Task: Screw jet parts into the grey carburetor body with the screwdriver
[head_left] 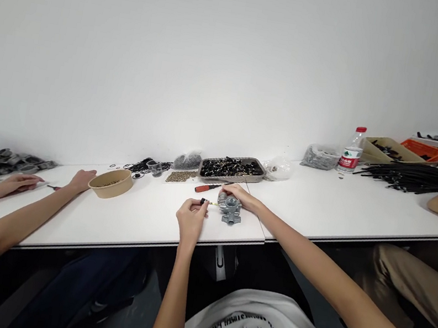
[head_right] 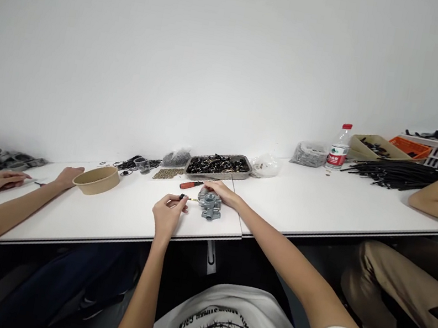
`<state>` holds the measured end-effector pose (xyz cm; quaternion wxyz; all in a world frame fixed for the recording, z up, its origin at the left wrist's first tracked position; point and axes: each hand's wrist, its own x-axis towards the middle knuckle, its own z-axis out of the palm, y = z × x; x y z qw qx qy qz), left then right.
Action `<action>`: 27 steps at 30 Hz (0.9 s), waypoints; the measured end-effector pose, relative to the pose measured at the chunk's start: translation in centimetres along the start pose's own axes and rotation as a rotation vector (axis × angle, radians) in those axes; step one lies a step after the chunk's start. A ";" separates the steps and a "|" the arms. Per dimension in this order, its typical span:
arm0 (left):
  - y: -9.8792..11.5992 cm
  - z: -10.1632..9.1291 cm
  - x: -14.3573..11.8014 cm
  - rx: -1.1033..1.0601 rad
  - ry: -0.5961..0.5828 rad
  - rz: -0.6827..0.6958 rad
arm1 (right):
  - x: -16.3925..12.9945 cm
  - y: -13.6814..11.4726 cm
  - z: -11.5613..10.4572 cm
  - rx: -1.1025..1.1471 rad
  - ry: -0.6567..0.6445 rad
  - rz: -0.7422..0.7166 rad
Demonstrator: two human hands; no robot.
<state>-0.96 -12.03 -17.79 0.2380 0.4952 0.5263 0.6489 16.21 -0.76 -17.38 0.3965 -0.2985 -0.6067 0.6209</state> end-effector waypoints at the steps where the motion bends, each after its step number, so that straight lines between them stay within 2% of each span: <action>1: 0.1 0.1 0.0 0.001 -0.004 -0.005 | 0.0 0.0 -0.1 -0.002 0.002 0.003; 5: 0.1 0.2 0.0 0.003 -0.027 -0.025 | 0.0 -0.1 0.0 0.002 -0.008 0.000; 13: 0.3 -0.6 0.0 -0.030 0.024 -0.051 | -0.1 -0.1 0.1 0.032 -0.029 -0.036; 27: 0.0 -0.1 -0.5 -0.033 -0.001 -0.050 | -0.2 0.0 0.2 -0.010 0.053 -0.073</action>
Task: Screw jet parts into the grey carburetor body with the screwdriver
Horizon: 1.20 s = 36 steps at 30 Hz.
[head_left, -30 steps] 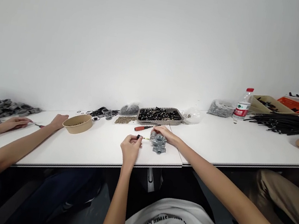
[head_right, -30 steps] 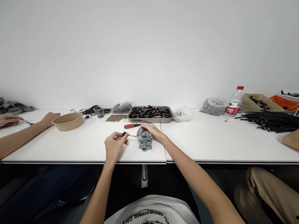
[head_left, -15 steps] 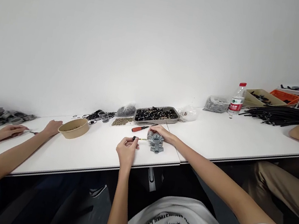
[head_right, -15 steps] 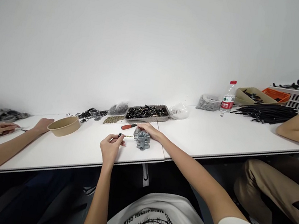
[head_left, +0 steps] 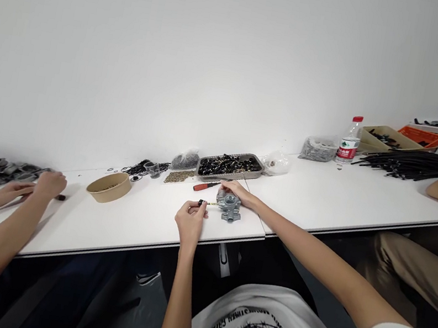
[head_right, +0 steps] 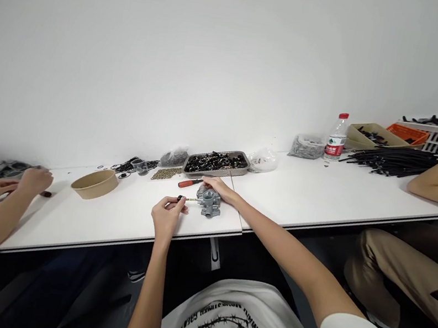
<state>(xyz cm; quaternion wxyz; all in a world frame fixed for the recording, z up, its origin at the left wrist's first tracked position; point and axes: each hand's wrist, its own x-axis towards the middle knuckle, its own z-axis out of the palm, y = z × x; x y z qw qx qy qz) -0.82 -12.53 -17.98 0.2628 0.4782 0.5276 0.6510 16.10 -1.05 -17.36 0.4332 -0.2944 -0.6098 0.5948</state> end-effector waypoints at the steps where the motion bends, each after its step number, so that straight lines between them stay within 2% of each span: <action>1: 0.0 0.0 -0.1 0.000 0.000 0.000 | 0.0 0.0 0.0 0.000 0.001 -0.008; 11: 0.4 0.4 0.0 -0.058 0.033 0.021 | 0.0 0.0 0.1 -0.001 0.008 -0.003; 16: 0.3 0.6 -0.1 -0.035 0.010 -0.007 | 0.1 0.1 0.1 -0.010 0.019 -0.049; 22: 0.2 1.2 -0.6 -0.129 -0.012 -0.024 | -0.1 0.1 0.2 -0.010 0.023 -0.076; 27: 0.2 2.1 -1.1 -0.110 -0.112 0.044 | 0.0 0.3 0.1 -0.026 0.051 -0.108; 31: 0.0 1.6 -0.8 -0.024 -0.197 0.141 | 0.1 0.3 0.0 -0.019 0.031 -0.121; 33: -0.1 1.1 -0.3 -0.022 -0.244 0.142 | 0.0 0.2 -0.1 -0.023 0.017 -0.121; 36: 0.0 0.6 0.6 -0.055 -0.318 0.072 | -0.2 0.0 -0.1 -0.025 0.017 -0.119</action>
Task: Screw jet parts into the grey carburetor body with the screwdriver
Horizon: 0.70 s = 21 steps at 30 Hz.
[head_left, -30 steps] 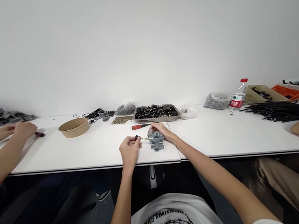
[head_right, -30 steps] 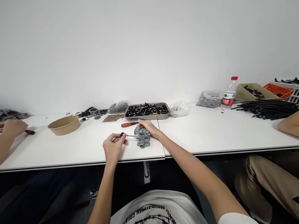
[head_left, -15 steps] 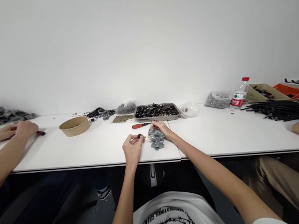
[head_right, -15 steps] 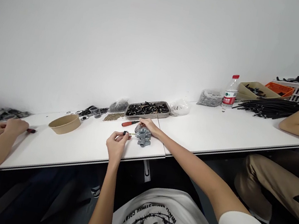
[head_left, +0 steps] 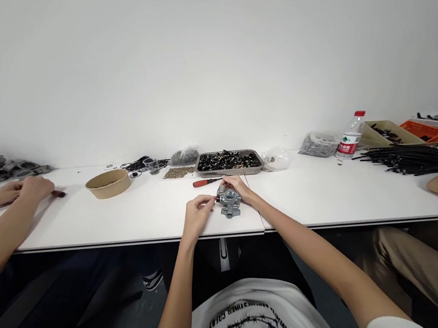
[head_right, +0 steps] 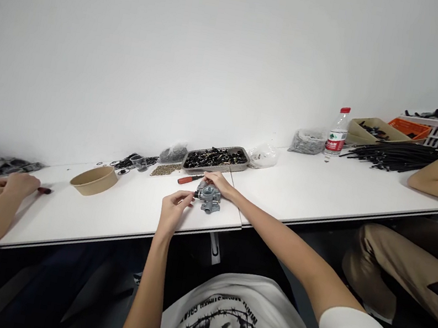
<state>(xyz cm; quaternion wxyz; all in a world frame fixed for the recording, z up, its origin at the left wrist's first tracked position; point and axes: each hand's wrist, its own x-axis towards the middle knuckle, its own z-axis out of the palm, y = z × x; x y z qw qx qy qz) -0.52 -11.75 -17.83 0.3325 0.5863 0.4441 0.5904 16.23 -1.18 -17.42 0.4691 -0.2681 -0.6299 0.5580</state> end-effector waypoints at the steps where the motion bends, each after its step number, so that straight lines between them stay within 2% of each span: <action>1: 0.1 -0.2 0.2 -0.010 -0.021 -0.026 | 0.0 0.0 0.0 0.002 -0.002 0.001; 7: 0.3 -0.5 1.0 0.000 -0.068 -0.061 | 0.0 0.0 -0.1 -0.011 -0.013 -0.009; 14: 0.4 -0.3 1.0 -0.023 -0.059 -0.070 | 0.1 0.1 -0.1 -0.025 -0.017 -0.014; 21: 0.4 0.1 0.9 -0.029 -0.010 -0.015 | 0.1 -0.1 0.0 -0.015 -0.018 0.009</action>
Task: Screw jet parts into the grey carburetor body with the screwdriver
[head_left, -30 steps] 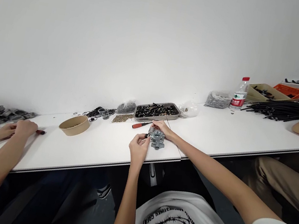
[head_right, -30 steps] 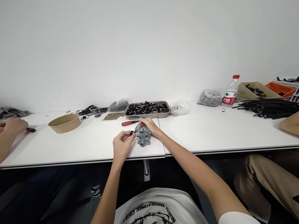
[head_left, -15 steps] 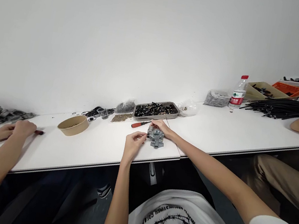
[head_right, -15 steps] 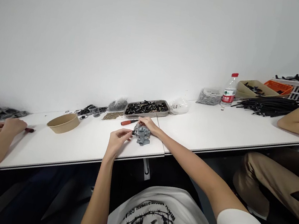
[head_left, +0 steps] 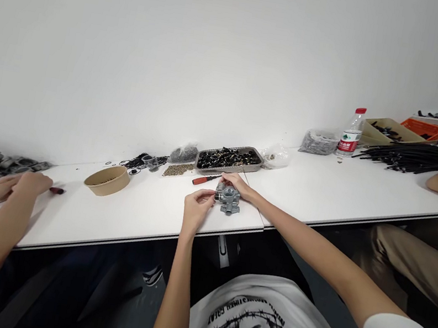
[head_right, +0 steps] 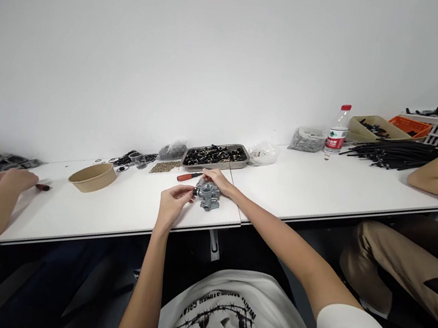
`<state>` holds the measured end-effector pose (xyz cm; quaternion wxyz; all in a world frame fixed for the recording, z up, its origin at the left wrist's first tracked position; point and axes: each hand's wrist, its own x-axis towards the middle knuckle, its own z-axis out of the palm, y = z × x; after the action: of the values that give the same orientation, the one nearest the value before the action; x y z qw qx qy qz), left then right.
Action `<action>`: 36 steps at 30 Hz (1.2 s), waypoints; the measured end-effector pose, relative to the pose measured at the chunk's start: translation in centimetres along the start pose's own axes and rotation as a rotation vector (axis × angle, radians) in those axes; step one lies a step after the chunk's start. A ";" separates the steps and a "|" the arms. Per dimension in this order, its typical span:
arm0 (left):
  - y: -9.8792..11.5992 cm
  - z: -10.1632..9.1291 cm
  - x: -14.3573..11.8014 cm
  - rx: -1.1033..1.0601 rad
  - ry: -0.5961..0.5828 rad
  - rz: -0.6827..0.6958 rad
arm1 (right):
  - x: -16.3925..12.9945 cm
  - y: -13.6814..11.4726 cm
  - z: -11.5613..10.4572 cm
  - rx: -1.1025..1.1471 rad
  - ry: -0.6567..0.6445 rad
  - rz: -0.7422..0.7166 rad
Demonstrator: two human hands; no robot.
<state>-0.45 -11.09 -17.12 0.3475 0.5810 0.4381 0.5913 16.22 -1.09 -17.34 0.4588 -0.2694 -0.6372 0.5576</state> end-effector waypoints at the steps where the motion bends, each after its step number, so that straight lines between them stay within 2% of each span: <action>1: 0.0 0.1 0.0 -0.019 0.009 0.001 | -0.1 -0.1 0.0 0.001 0.001 0.001; 6: 0.2 0.5 -0.4 -0.091 0.073 -0.019 | -0.4 -0.3 0.1 -0.049 0.049 -0.045; 11: -0.1 0.9 -0.7 -0.130 0.095 -0.057 | -0.6 -0.7 0.1 -0.117 0.107 -0.177; 16: 0.2 1.1 -0.7 -0.111 0.099 -0.039 | -0.8 -1.4 0.3 -0.218 0.225 -0.312; 21: 0.1 1.3 -0.9 -0.009 0.083 -0.049 | -1.2 -1.7 0.6 -0.387 0.364 -0.369; 26: -1.1 2.1 -0.7 0.228 0.095 0.084 | -1.6 -1.9 1.0 -0.596 0.505 -0.309; 31: -1.1 3.0 0.2 0.312 0.104 0.068 | -2.6 -2.2 1.0 -0.722 0.562 -0.232; 36: 0.0 2.8 1.4 0.374 -0.083 0.051 | -4.1 -2.4 0.4 -0.790 0.520 -0.036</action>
<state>2.17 -9.44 -16.75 0.2363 0.6704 0.5108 0.4836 18.07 -5.35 -16.20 0.4752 -0.5429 -0.6690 0.1786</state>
